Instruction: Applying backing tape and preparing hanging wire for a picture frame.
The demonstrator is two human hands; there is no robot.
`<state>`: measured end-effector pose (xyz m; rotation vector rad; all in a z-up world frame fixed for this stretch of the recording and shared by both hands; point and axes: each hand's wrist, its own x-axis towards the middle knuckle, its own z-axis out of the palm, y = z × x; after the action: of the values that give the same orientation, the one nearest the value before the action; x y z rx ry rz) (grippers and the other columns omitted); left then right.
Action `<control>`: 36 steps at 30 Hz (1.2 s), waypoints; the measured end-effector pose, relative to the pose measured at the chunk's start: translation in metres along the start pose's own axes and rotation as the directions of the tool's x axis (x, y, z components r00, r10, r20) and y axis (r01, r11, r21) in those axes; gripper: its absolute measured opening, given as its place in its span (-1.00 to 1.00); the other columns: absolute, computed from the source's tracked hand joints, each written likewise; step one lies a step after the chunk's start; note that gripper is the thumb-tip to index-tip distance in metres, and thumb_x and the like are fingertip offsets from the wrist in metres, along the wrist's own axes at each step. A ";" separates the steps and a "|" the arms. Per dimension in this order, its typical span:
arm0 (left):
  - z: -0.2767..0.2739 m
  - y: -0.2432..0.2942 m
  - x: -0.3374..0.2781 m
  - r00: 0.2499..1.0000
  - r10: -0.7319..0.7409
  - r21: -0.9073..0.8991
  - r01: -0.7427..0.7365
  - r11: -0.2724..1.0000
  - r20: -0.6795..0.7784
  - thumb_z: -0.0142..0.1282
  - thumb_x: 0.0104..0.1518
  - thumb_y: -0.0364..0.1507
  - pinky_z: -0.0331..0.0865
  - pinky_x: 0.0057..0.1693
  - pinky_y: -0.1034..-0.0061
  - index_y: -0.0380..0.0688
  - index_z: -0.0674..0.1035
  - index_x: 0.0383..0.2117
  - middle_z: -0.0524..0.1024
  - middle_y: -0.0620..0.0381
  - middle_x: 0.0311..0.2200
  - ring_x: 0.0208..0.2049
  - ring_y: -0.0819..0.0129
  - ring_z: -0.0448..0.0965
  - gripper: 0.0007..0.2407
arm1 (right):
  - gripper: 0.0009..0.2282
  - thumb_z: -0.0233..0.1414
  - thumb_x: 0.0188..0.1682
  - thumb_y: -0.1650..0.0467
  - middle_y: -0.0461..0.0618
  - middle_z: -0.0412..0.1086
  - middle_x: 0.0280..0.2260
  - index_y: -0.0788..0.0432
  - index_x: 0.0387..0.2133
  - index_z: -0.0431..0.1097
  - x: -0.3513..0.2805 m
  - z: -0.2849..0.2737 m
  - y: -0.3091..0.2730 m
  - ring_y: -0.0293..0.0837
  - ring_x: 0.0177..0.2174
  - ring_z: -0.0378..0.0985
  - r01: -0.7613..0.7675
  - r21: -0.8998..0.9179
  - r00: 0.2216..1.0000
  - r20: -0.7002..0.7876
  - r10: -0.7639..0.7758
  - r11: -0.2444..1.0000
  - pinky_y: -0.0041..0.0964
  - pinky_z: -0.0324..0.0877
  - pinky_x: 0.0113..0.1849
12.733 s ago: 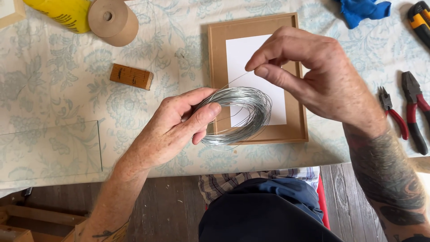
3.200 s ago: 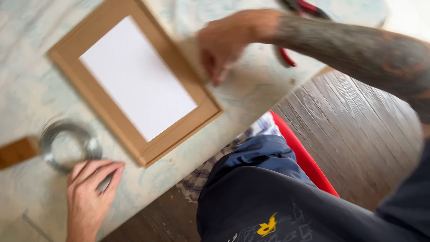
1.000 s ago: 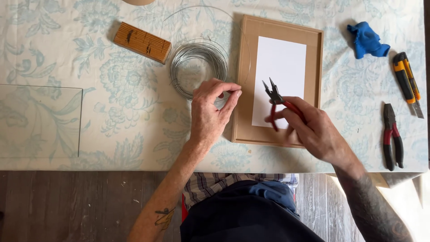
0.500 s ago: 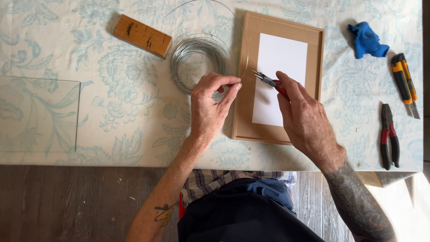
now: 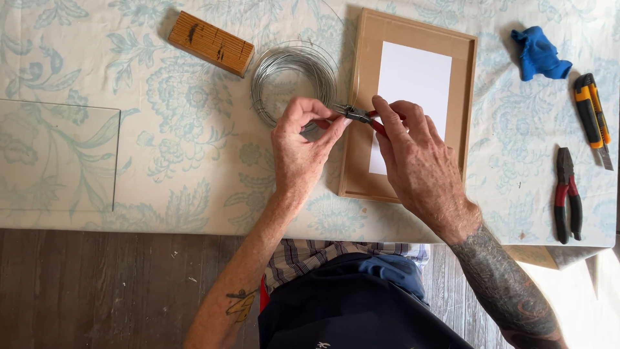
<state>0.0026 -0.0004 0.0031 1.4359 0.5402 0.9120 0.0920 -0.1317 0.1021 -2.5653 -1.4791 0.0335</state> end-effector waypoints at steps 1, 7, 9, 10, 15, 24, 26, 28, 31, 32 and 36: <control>0.000 0.003 0.000 1.000 0.000 -0.001 0.000 1.000 0.001 0.38 0.11 -0.39 0.17 -0.06 0.56 0.03 0.55 -0.33 0.68 0.26 -0.40 -0.34 0.52 0.62 -0.84 | -0.66 -0.04 0.18 0.44 0.19 0.37 -0.05 0.20 0.22 0.32 0.001 -0.001 -0.001 0.21 -0.14 0.58 -0.001 -0.001 1.000 -0.001 0.001 1.000 0.20 0.61 -0.33; -0.004 0.009 -0.001 0.999 -0.037 0.018 0.037 0.999 0.033 0.39 0.09 -0.40 0.17 -0.05 0.56 0.06 0.43 -0.32 0.70 0.24 -0.41 -0.29 0.51 0.66 -0.75 | -0.66 -0.02 0.17 0.40 0.08 0.33 -0.10 0.13 0.22 0.34 0.000 -0.001 -0.002 0.07 -0.17 0.53 0.008 -0.105 1.000 0.010 -0.007 0.994 0.12 0.62 -0.37; -0.006 0.012 -0.002 0.998 -0.019 0.044 0.017 0.999 0.056 0.36 0.10 -0.45 0.20 -0.03 0.53 0.04 0.42 -0.27 0.70 0.20 -0.40 -0.26 0.46 0.64 -0.74 | -0.68 -0.01 0.16 0.41 0.07 0.31 -0.12 0.13 0.19 0.35 -0.001 -0.001 -0.001 0.06 -0.17 0.53 0.021 -0.121 1.000 0.010 -0.020 0.992 0.11 0.62 -0.39; -0.006 0.012 -0.002 0.998 -0.022 0.046 0.019 0.999 0.056 0.36 0.10 -0.45 0.20 -0.03 0.53 0.04 0.42 -0.27 0.70 0.20 -0.40 -0.26 0.46 0.64 -0.74 | -0.68 -0.01 0.16 0.41 0.07 0.31 -0.12 0.13 0.19 0.35 -0.001 0.000 0.000 0.06 -0.17 0.53 0.022 -0.119 1.000 0.012 -0.021 0.993 0.11 0.62 -0.39; -0.006 0.017 -0.003 0.999 -0.048 -0.057 0.049 0.997 0.021 0.40 0.08 -0.50 0.39 -0.01 0.45 -0.03 0.44 -0.24 0.69 0.04 -0.43 -0.31 0.36 0.68 -0.71 | -0.73 -0.01 0.17 0.41 0.07 0.30 -0.21 0.10 0.13 0.39 0.002 0.001 0.000 0.04 -0.22 0.55 0.044 -0.125 0.999 0.013 -0.043 0.991 0.06 0.63 -0.36; -0.008 0.014 -0.001 0.995 -0.096 -0.150 0.094 0.984 -0.009 0.41 0.06 -0.49 0.54 -0.02 0.52 -0.02 0.39 -0.31 0.70 0.08 -0.44 -0.32 0.54 0.67 -0.69 | -0.82 0.02 0.17 0.40 0.01 0.28 -0.25 0.07 0.00 0.44 0.006 0.003 0.003 0.03 -0.23 0.54 0.085 -0.160 0.996 -0.014 -0.089 0.983 0.04 0.62 -0.32; -0.007 0.014 0.000 0.996 -0.087 -0.149 0.084 0.985 -0.009 0.41 0.06 -0.50 0.54 -0.02 0.50 -0.02 0.39 -0.31 0.70 0.08 -0.44 -0.32 0.53 0.67 -0.69 | -0.87 0.07 0.16 0.34 -0.03 0.25 -0.29 0.03 -0.08 0.46 0.009 0.013 0.010 0.00 -0.22 0.49 0.093 -0.160 0.993 -0.056 -0.103 0.983 -0.04 0.56 -0.26; -0.008 0.015 -0.001 0.997 -0.075 -0.148 0.073 0.986 -0.003 0.41 0.05 -0.51 0.55 -0.02 0.49 -0.02 0.39 -0.32 0.70 0.07 -0.45 -0.32 0.52 0.68 -0.69 | -0.89 0.12 0.16 0.27 -0.08 0.23 -0.33 0.00 -0.17 0.47 0.013 0.022 0.015 -0.03 -0.20 0.44 0.096 -0.159 0.988 -0.103 -0.113 0.983 -0.11 0.51 -0.21; -0.007 0.018 -0.001 0.996 -0.085 -0.164 0.088 0.983 0.025 0.42 0.04 -0.53 0.56 -0.02 0.45 -0.02 0.40 -0.32 0.70 0.05 -0.46 -0.31 0.51 0.67 -0.69 | -0.84 0.19 0.09 0.28 -0.03 0.31 -0.36 0.09 -0.32 0.47 0.019 0.026 0.021 0.00 -0.22 0.50 0.071 -0.017 0.991 -0.110 -0.073 0.997 -0.12 0.51 -0.27; -0.007 0.019 -0.001 0.996 -0.090 -0.169 0.091 0.981 0.015 0.42 0.04 -0.54 0.56 -0.02 0.45 -0.04 0.39 -0.32 0.69 0.04 -0.46 -0.30 0.50 0.67 -0.69 | -0.81 0.18 0.10 0.24 -0.07 0.35 -0.45 0.08 -0.36 0.47 0.022 0.025 0.021 -0.06 -0.36 0.55 0.099 -0.017 0.991 -0.089 -0.100 0.995 -0.18 0.52 -0.31; -0.010 0.005 0.000 0.997 -0.078 -0.164 0.079 0.983 0.014 0.42 0.06 -0.52 0.57 -0.03 0.49 -0.07 0.39 -0.29 0.70 -0.02 -0.44 -0.29 0.47 0.69 -0.68 | -0.78 0.20 0.07 0.24 -0.09 0.41 -0.66 0.08 -0.48 0.44 0.032 0.029 0.028 -0.11 -0.60 0.59 0.148 0.030 0.989 -0.021 -0.147 0.989 -0.28 0.50 -0.45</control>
<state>-0.0066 0.0047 0.0070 1.2597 0.5008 0.8678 0.1287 -0.1136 0.0713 -2.4180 -1.6431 0.0121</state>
